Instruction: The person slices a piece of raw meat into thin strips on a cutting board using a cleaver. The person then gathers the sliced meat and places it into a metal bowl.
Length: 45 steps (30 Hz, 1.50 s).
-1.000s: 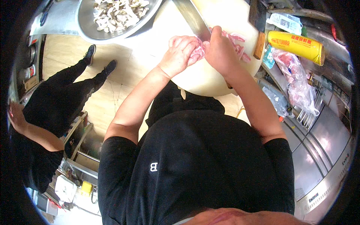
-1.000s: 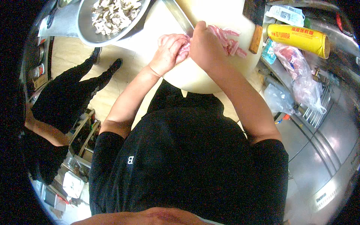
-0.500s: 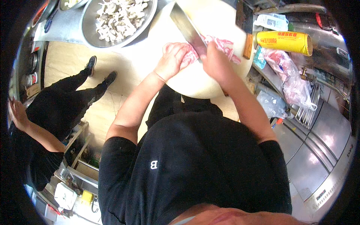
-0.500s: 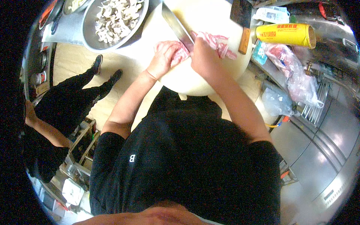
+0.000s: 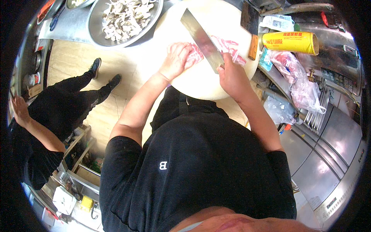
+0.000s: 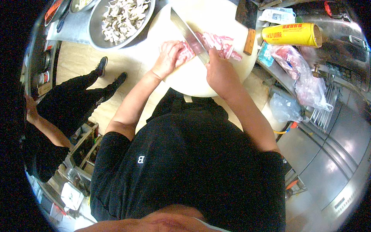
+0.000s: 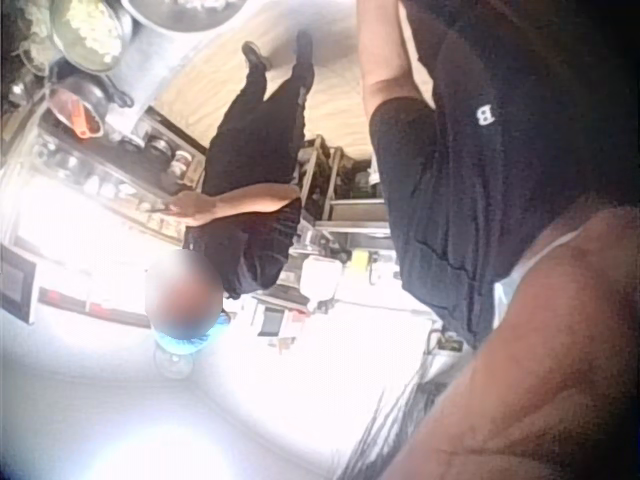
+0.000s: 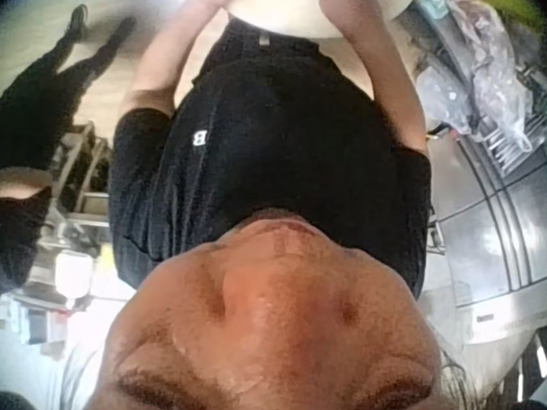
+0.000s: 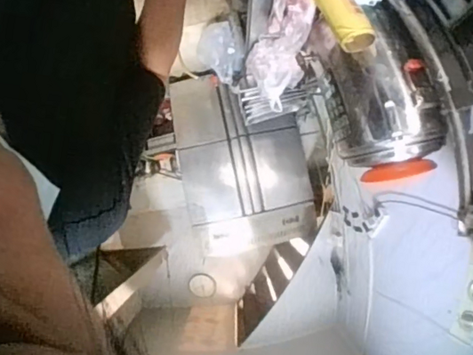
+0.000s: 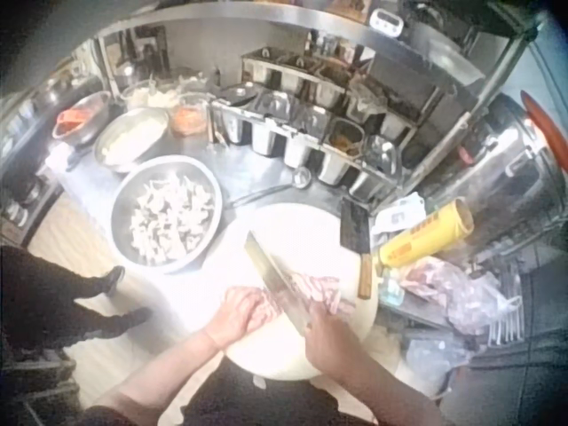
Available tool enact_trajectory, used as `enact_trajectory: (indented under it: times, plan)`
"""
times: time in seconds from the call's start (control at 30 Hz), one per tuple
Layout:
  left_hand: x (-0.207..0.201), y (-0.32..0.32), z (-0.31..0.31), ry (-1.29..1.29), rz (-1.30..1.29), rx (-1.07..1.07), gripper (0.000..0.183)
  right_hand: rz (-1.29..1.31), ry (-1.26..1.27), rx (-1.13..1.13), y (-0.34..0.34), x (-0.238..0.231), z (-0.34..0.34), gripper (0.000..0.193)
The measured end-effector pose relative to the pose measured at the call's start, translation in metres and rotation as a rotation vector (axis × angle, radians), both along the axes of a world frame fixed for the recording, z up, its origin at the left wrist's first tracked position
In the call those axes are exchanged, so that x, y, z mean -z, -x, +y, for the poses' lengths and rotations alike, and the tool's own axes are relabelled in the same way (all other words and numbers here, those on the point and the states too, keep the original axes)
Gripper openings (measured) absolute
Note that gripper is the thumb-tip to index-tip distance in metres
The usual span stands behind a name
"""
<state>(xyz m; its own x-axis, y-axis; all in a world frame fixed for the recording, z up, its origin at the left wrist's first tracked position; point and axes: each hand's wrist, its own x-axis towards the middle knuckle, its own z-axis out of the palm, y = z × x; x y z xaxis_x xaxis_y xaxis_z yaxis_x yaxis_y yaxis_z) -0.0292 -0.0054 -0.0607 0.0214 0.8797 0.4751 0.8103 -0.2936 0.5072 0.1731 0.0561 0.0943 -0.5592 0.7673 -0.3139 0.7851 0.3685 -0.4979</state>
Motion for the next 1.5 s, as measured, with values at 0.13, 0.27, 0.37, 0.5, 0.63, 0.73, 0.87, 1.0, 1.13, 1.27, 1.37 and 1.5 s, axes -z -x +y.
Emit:
enact_trajectory:
  times: [0.13,0.27,0.37,0.5,0.63,0.73,0.87,1.0,1.13,1.27,1.37,1.5]
  plan:
    - [-0.001,0.0,0.002,-0.026,-0.003,0.002,0.046,-0.087,0.052,-0.003,0.005,-0.003,-0.003,0.039]
    - [-0.005,0.0,0.001,-0.01,-0.024,0.0,0.045,-0.138,0.096,0.025,0.011,-0.004,-0.002,0.036]
    - [-0.006,0.0,0.002,-0.005,-0.049,0.013,0.045,-0.114,-0.007,-0.045,0.019,0.003,0.002,0.034]
    - [-0.001,0.0,0.002,0.003,-0.042,0.008,0.044,-0.128,-0.02,-0.018,0.038,0.026,0.018,0.03]
    - [-0.003,0.0,0.001,0.028,-0.041,0.002,0.043,0.011,-0.02,0.017,0.058,0.047,0.03,0.029]
    - [-0.008,-0.002,0.001,0.037,-0.046,0.011,0.043,-0.124,0.021,0.028,0.046,0.037,0.022,0.032]
    - [-0.007,0.001,0.003,0.042,-0.029,0.033,0.044,-0.167,0.082,0.045,0.013,0.012,-0.005,0.033]
    - [0.001,-0.002,0.002,0.016,-0.015,0.013,0.042,-0.103,0.015,0.015,0.037,0.031,0.002,0.025]
    - [-0.002,-0.001,0.003,0.001,-0.019,0.01,0.043,-0.098,0.05,0.015,0.054,0.047,0.025,0.027]
    - [-0.007,-0.002,0.003,-0.028,0.01,0.029,0.045,-0.011,0.011,0.061,0.028,0.036,0.023,0.036]
    - [-0.006,-0.001,0.001,-0.014,-0.006,0.034,0.046,-0.007,0.039,0.178,0.013,0.03,0.018,0.042]
    - [-0.004,-0.002,0.002,-0.011,0.007,0.015,0.046,-0.082,-0.028,0.068,0.029,0.041,0.018,0.04]
